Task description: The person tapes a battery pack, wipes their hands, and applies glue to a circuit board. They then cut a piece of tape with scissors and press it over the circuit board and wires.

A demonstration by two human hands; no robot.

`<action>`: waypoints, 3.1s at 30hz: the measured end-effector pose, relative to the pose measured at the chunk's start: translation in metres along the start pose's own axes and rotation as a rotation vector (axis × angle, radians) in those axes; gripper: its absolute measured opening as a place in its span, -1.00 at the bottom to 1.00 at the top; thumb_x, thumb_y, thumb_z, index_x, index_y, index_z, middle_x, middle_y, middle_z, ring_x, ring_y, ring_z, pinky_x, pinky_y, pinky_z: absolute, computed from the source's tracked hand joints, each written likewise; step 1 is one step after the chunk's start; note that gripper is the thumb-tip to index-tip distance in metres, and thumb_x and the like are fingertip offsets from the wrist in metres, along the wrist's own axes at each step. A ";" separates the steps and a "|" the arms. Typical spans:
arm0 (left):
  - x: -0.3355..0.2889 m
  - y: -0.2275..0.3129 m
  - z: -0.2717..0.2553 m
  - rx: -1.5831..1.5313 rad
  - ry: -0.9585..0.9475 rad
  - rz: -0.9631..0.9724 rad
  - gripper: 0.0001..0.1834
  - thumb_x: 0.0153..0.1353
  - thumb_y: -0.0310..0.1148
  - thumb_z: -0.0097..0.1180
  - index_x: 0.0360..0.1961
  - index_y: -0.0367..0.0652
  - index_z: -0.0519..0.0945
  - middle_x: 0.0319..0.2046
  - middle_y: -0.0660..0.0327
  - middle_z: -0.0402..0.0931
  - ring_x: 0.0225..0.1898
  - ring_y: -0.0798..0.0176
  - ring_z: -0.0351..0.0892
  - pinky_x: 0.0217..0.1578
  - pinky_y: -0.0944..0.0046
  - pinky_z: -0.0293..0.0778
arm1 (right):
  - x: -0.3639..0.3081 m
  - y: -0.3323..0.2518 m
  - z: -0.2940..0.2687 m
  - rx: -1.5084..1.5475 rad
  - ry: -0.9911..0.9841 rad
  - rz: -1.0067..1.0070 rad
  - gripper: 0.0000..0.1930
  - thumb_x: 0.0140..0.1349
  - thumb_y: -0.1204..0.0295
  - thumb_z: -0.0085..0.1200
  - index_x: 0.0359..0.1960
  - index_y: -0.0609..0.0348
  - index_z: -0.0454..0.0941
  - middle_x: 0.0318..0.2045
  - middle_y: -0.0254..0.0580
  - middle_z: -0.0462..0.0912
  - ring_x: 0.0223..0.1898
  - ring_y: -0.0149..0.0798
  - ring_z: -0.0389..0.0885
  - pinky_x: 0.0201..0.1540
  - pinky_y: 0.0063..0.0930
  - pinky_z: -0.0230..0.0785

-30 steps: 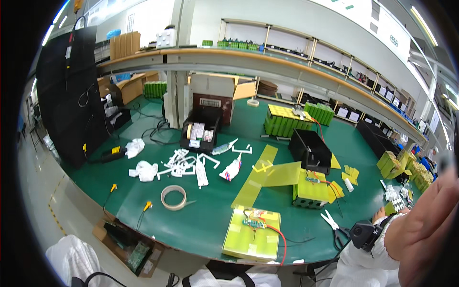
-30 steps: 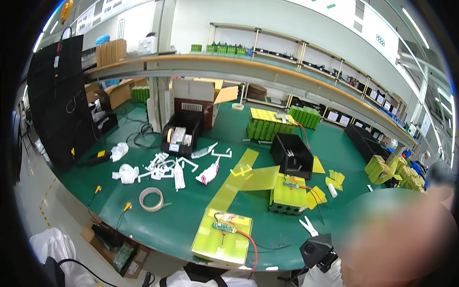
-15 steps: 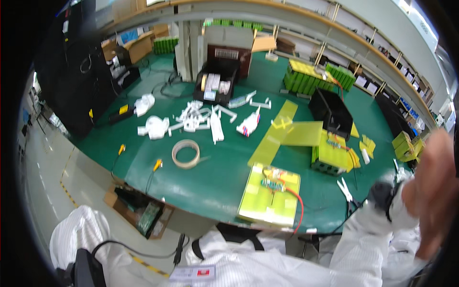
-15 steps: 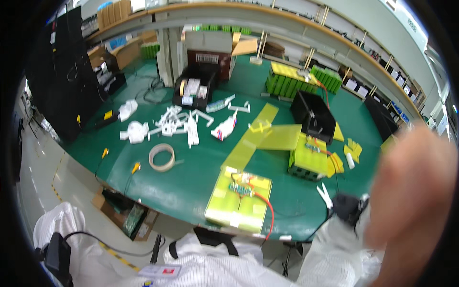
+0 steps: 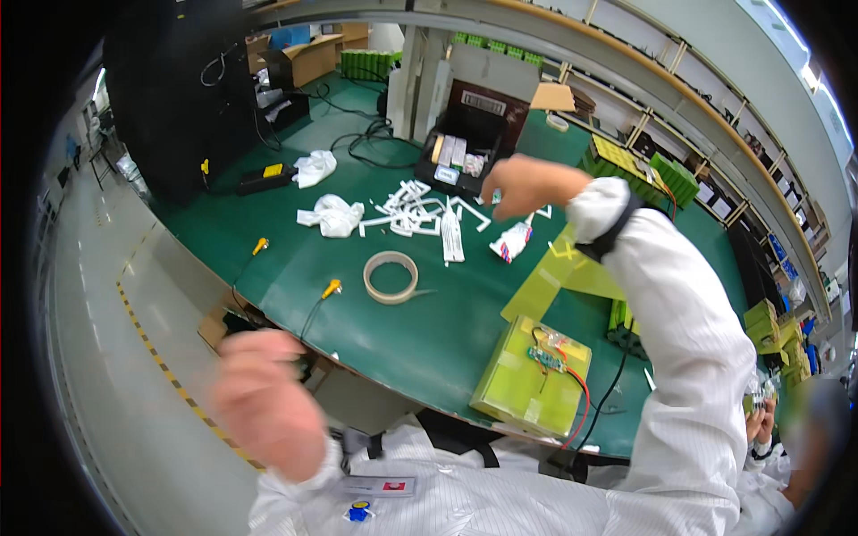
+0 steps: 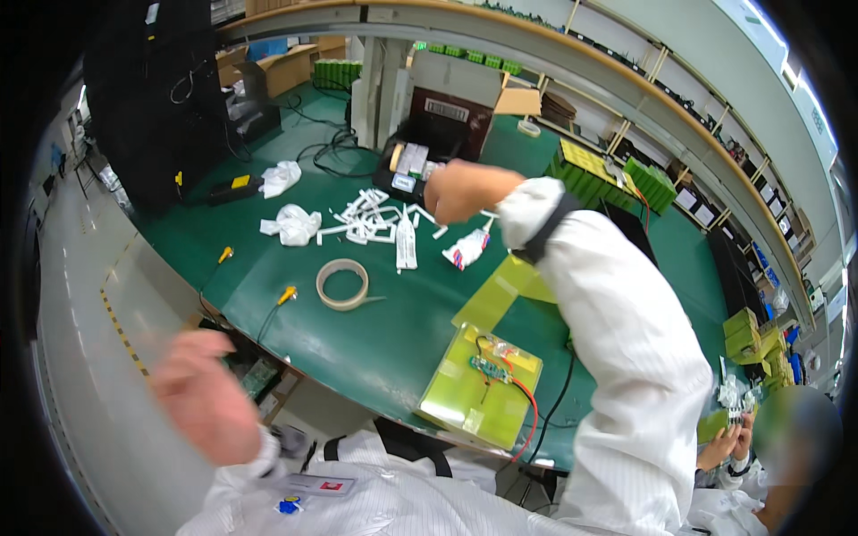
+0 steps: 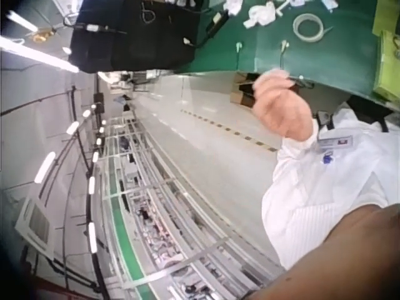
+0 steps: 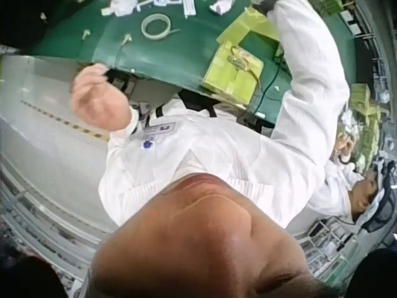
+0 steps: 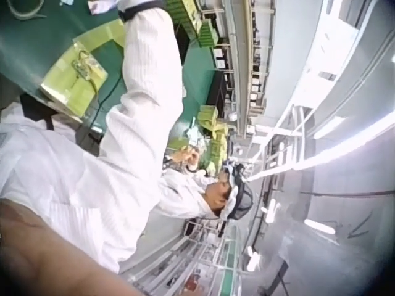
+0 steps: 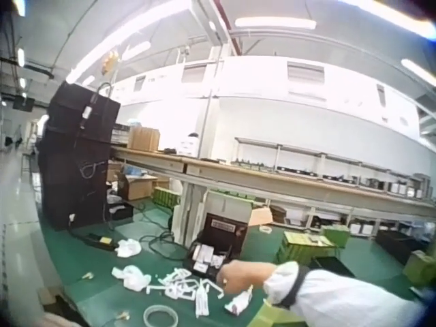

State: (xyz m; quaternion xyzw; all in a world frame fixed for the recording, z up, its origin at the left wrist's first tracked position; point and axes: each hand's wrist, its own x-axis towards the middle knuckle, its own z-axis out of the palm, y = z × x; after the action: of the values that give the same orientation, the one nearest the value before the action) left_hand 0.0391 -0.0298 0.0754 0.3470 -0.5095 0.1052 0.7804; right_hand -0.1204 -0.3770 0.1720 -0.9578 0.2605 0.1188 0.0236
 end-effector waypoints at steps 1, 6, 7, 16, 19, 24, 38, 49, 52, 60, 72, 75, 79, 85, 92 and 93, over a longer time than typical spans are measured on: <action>-0.021 -0.014 0.019 -0.137 -0.017 -0.089 -0.72 0.08 -0.35 0.05 -0.18 -0.23 0.45 -0.33 0.10 0.47 -0.26 0.04 0.44 -0.27 0.12 0.41 | 0.021 0.004 0.018 0.005 -0.146 0.076 -0.65 -0.02 0.31 0.23 -0.15 0.14 0.70 -0.33 -0.05 0.74 -0.31 -0.03 0.71 -0.19 -0.23 0.54; -0.104 -0.031 0.012 -0.003 -0.228 -0.639 -0.87 0.09 -0.62 0.16 -0.29 -0.32 0.55 -0.38 0.11 0.55 -0.34 0.27 0.53 -0.25 0.32 0.46 | 0.075 -0.044 0.053 0.241 -0.163 0.402 -0.64 0.07 0.31 0.13 -0.23 0.41 0.67 -0.24 0.08 0.72 -0.33 -0.09 0.75 -0.38 -0.23 0.64; -0.113 -0.030 0.011 0.012 -0.227 -0.673 -0.90 0.11 -0.60 0.17 -0.32 -0.32 0.56 -0.38 0.13 0.56 -0.37 0.29 0.54 -0.27 0.35 0.47 | 0.080 -0.042 0.059 0.307 -0.165 0.458 -0.62 0.08 0.29 0.16 -0.18 0.39 0.66 -0.18 0.08 0.71 -0.29 -0.08 0.75 -0.39 -0.24 0.66; -0.119 -0.043 0.006 0.053 -0.284 -0.660 -0.92 0.10 -0.59 0.20 -0.34 -0.30 0.59 -0.45 0.14 0.57 -0.43 0.29 0.56 -0.34 0.35 0.48 | 0.125 0.009 0.120 0.781 -0.140 0.692 -0.74 -0.04 0.41 0.41 -0.48 0.34 0.58 -0.61 -0.18 0.57 -0.64 -0.31 0.55 -0.67 -0.44 0.37; -0.116 -0.045 0.006 0.062 -0.284 -0.626 -0.92 0.10 -0.58 0.20 -0.34 -0.30 0.59 -0.46 0.14 0.56 -0.46 0.29 0.56 -0.37 0.35 0.47 | 0.121 0.009 0.116 1.031 -0.083 0.679 -0.86 -0.05 0.55 0.32 -0.61 0.28 0.57 -0.63 -0.18 0.59 -0.68 -0.33 0.50 -0.66 -0.46 0.33; -0.113 -0.047 0.013 0.065 -0.327 -0.608 -0.91 0.10 -0.59 0.20 -0.34 -0.29 0.59 -0.48 0.15 0.56 -0.47 0.28 0.55 -0.38 0.35 0.46 | 0.080 0.020 0.072 1.030 0.019 0.553 -0.93 -0.03 0.63 0.24 -0.58 0.33 0.58 -0.63 -0.15 0.61 -0.68 -0.30 0.56 -0.65 -0.43 0.36; -0.121 -0.071 0.048 0.253 -0.476 -0.226 -0.87 -0.03 -0.55 0.23 -0.39 -0.16 0.62 -0.58 0.19 0.53 -0.53 0.10 0.52 -0.50 0.22 0.41 | 0.080 -0.027 0.083 -0.352 -0.013 -0.161 -0.67 -0.06 0.52 0.23 -0.16 0.18 0.64 -0.23 0.06 0.68 -0.12 0.11 0.67 -0.17 -0.07 0.57; -0.121 -0.071 0.042 0.278 -0.505 -0.223 -0.87 -0.05 -0.56 0.23 -0.41 -0.15 0.61 -0.59 0.20 0.52 -0.53 0.12 0.50 -0.49 0.19 0.39 | 0.078 -0.032 0.106 -0.353 -0.005 -0.276 -0.63 -0.09 0.53 0.26 -0.15 0.19 0.59 -0.27 0.03 0.67 -0.16 0.11 0.68 -0.18 -0.07 0.56; -0.120 -0.072 0.047 0.267 -0.507 -0.218 -0.87 -0.05 -0.56 0.23 -0.42 -0.15 0.61 -0.59 0.20 0.51 -0.52 0.11 0.50 -0.49 0.19 0.39 | 0.058 -0.020 0.081 -0.343 0.097 -0.200 -0.66 -0.11 0.51 0.26 -0.20 0.17 0.59 -0.26 0.04 0.65 -0.18 0.11 0.66 -0.18 -0.05 0.55; -0.111 -0.069 0.042 0.203 -0.559 -0.334 -0.90 0.07 -0.59 0.18 -0.35 -0.24 0.60 -0.50 0.11 0.54 -0.47 0.07 0.53 -0.44 0.19 0.43 | -0.095 -0.033 -0.001 0.239 0.695 0.016 -0.78 -0.02 0.44 0.19 -0.31 0.23 0.56 -0.45 -0.17 0.60 -0.42 -0.21 0.61 -0.36 -0.33 0.47; -0.073 -0.046 0.081 0.023 -0.712 -0.293 -0.86 0.06 -0.62 0.20 -0.30 -0.29 0.62 -0.49 0.16 0.57 -0.49 0.27 0.54 -0.43 0.35 0.43 | -0.276 -0.106 0.143 1.277 1.224 0.456 -0.69 0.38 0.24 0.09 -0.26 0.32 0.55 -0.43 -0.11 0.64 -0.60 -0.40 0.57 -0.69 -0.59 0.34; -0.065 -0.041 0.098 0.030 -0.780 -0.191 -0.83 0.02 -0.64 0.20 -0.31 -0.29 0.63 -0.50 0.16 0.58 -0.49 0.23 0.54 -0.43 0.33 0.44 | -0.263 -0.105 0.153 1.377 1.279 0.444 -0.74 0.33 0.29 0.18 -0.29 0.31 0.57 -0.47 -0.18 0.64 -0.65 -0.43 0.55 -0.68 -0.61 0.32; -0.072 -0.047 0.110 0.004 -0.858 -0.200 -0.83 0.04 -0.69 0.12 -0.29 -0.36 0.58 -0.41 0.10 0.59 -0.42 0.21 0.53 -0.35 0.30 0.44 | -0.245 -0.101 0.160 1.427 1.236 0.439 -0.74 0.29 0.29 0.23 -0.30 0.29 0.58 -0.51 -0.24 0.64 -0.64 -0.49 0.54 -0.67 -0.65 0.30; -0.095 -0.062 0.106 -0.007 -0.748 -0.264 -0.84 0.04 -0.67 0.17 -0.30 -0.35 0.62 -0.46 0.09 0.60 -0.48 0.21 0.55 -0.43 0.31 0.45 | -0.226 -0.098 0.169 1.377 1.152 0.485 -0.73 0.25 0.28 0.28 -0.33 0.28 0.60 -0.57 -0.32 0.61 -0.65 -0.56 0.51 -0.67 -0.68 0.26; -0.115 -0.074 0.087 -0.043 -0.627 -0.427 -0.85 0.09 -0.67 0.15 -0.27 -0.40 0.59 -0.43 0.07 0.60 -0.47 0.25 0.53 -0.41 0.34 0.43 | -0.220 -0.102 0.171 1.185 1.157 0.540 -0.77 0.22 0.36 0.31 -0.43 0.28 0.59 -0.62 -0.37 0.56 -0.66 -0.56 0.42 -0.62 -0.64 0.18; -0.117 -0.074 0.084 -0.033 -0.613 -0.467 -0.85 0.09 -0.67 0.15 -0.26 -0.40 0.59 -0.43 0.08 0.60 -0.47 0.25 0.52 -0.41 0.34 0.42 | -0.218 -0.103 0.172 1.039 1.208 0.483 -0.77 0.20 0.39 0.32 -0.47 0.29 0.58 -0.63 -0.37 0.55 -0.65 -0.55 0.42 -0.61 -0.63 0.18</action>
State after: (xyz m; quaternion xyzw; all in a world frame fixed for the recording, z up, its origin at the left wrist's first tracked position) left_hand -0.0373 -0.1165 -0.0384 0.4562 -0.6281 -0.1922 0.6003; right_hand -0.2880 -0.1620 0.0562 -0.6416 0.4485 -0.5491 0.2926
